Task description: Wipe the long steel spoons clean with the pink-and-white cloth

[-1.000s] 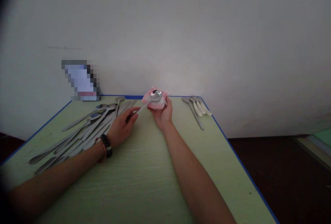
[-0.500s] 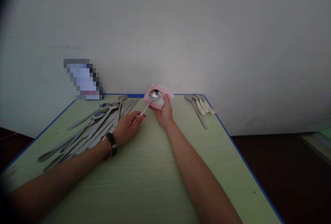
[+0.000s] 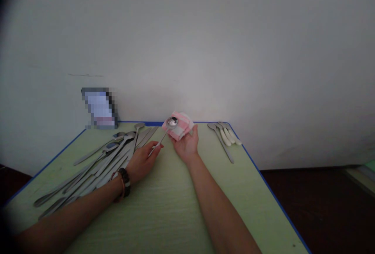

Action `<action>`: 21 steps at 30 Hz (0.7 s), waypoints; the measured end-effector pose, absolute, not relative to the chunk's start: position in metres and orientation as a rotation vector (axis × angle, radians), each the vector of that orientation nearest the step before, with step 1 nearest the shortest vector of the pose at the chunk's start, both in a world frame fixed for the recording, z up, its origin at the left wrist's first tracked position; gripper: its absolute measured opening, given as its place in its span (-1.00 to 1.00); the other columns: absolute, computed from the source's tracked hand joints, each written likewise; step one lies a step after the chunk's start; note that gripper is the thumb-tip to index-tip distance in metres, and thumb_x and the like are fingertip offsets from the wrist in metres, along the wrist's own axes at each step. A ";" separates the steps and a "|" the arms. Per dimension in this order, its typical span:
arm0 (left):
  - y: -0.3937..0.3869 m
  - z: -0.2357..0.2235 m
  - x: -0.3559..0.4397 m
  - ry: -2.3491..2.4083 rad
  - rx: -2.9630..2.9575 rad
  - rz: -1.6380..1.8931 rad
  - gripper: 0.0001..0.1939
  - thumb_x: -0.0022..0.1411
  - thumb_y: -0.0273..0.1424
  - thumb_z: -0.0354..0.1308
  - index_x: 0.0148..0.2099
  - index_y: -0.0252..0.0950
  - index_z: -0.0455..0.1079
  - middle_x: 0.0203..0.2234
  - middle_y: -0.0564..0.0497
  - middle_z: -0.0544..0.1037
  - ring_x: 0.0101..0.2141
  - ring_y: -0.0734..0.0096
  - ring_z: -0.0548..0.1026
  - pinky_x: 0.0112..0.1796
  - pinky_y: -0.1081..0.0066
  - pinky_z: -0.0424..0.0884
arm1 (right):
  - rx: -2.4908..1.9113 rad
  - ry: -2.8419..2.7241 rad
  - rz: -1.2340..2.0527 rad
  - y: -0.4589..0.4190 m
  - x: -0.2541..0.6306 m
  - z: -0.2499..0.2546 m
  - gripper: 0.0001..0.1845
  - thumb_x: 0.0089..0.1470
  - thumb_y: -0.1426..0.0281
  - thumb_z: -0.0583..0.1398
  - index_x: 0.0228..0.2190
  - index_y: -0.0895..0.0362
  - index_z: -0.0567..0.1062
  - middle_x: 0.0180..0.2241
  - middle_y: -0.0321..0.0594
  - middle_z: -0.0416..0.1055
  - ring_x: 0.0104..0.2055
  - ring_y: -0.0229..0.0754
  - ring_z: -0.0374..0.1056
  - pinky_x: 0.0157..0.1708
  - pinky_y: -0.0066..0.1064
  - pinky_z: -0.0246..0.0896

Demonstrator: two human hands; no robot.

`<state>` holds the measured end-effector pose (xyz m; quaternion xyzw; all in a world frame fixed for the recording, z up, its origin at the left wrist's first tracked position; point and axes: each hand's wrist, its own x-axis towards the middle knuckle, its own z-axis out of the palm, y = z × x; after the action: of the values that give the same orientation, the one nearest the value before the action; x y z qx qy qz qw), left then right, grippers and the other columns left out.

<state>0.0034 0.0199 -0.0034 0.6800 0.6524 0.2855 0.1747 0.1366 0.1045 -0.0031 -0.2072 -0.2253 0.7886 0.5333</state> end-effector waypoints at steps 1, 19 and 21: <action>0.020 -0.003 0.003 1.849 1.936 0.799 -0.68 0.31 -0.29 -0.22 -0.14 -0.30 0.32 -0.46 -0.02 0.56 -0.42 0.31 0.50 -0.38 0.42 0.29 | -0.499 -0.516 1.902 0.105 0.137 -0.004 -0.40 0.04 -0.07 -0.16 -0.31 0.06 0.45 -0.33 -0.23 0.50 -0.28 -0.14 0.39 -0.34 -0.27 0.31; 0.016 -0.002 0.006 1.815 2.086 0.543 -0.68 0.31 -0.28 -0.21 -0.14 -0.24 0.34 -0.44 -0.05 0.53 -0.35 0.25 0.49 -0.32 0.39 0.28 | -0.562 -0.794 1.754 0.108 0.125 -0.019 -0.81 -0.23 0.41 0.30 -0.48 0.15 0.42 -0.57 -0.41 0.37 -0.57 -0.40 0.22 -0.55 -0.56 0.22; 0.015 -0.004 0.006 1.830 2.120 0.507 -0.67 0.32 -0.28 -0.23 -0.13 -0.25 0.33 -0.43 -0.06 0.53 -0.34 0.23 0.49 -0.30 0.36 0.29 | -0.602 -0.813 1.755 0.109 0.126 -0.021 -0.77 -0.28 0.40 0.33 -0.50 0.16 0.40 -0.60 -0.43 0.34 -0.61 -0.41 0.17 -0.59 -0.56 0.20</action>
<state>0.0061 0.0150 -0.0037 0.7367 0.6360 0.1763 0.1473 0.1259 0.1088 -0.0210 -0.2520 -0.3404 0.7350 0.5295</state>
